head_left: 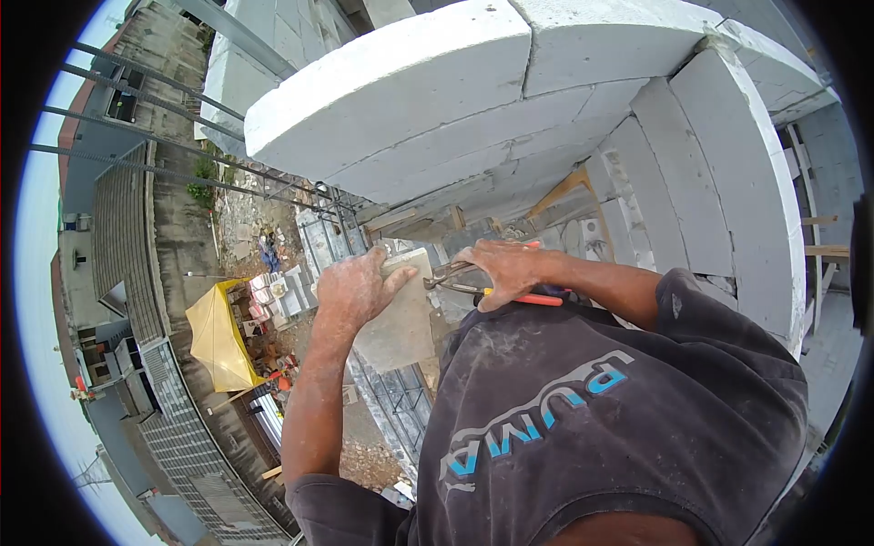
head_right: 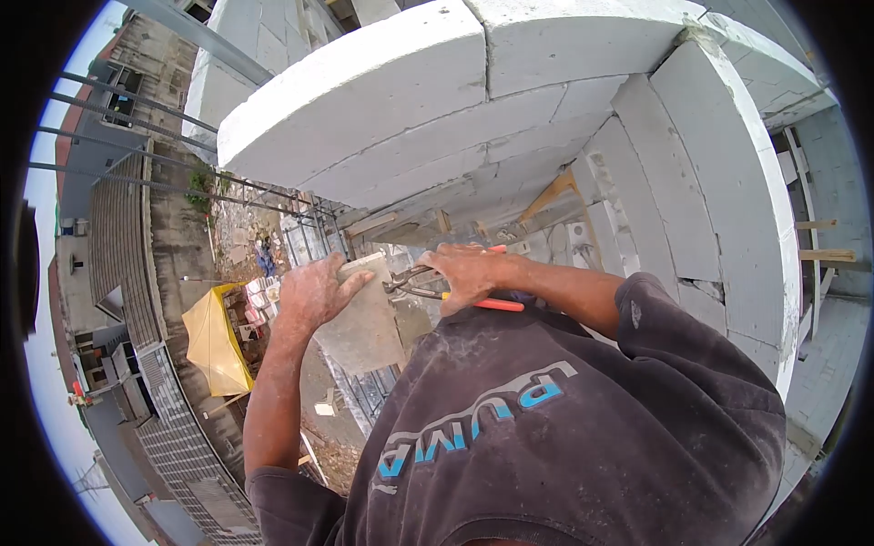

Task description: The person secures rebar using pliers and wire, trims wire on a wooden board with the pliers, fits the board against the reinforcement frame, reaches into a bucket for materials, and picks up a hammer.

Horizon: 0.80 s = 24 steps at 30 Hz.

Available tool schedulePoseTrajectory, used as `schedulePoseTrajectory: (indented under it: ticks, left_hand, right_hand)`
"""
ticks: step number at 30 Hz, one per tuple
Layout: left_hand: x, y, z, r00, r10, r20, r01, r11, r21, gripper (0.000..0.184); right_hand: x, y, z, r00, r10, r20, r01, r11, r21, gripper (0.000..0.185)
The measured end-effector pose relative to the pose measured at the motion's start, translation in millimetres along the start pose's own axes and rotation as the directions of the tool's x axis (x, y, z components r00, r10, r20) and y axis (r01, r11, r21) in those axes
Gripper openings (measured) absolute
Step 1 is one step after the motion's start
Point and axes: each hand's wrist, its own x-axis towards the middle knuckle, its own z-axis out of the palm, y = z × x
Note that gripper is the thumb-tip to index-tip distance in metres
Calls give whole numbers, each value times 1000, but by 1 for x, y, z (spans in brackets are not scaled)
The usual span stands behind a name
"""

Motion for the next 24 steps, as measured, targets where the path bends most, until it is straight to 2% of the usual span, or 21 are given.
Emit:
schedulePoseTrajectory:
  ticks: [4, 10, 13, 16, 19, 22, 24]
  left_hand:
    - [5, 3, 1, 997, 36, -68, -37, 999, -19, 68]
    - [24, 20, 65, 975, -128, -183, 95, 980, -176, 67]
    - [29, 34, 83, 979, -180, -96, 148, 951, -273, 67]
    - [26, 43, 86, 985, -158, -64, 137, 956, -259, 68]
    - [26, 44, 92, 986, -147, -73, 123, 957, -262, 68]
    - [25, 44, 93, 982, -138, -127, 99, 956, -275, 67]
    - [26, 46, 95, 985, -129, -115, 94, 958, -269, 67]
  right_hand:
    - [0, -3, -23, 999, 32, -23, -35, 993, -115, 85]
    - [0, 17, -41, 994, 104, -39, -111, 933, -343, 82]
    - [-2, 32, -41, 993, 114, -8, -107, 902, -419, 74]
    - [-17, 40, -31, 994, -19, -107, -22, 932, -362, 63]
    - [-24, 38, -27, 994, -29, -105, -11, 934, -357, 58]
    - [-16, 45, -26, 988, 55, 144, 20, 883, -469, 54]
    - [-19, 45, -27, 986, 49, 160, 23, 905, -424, 46]
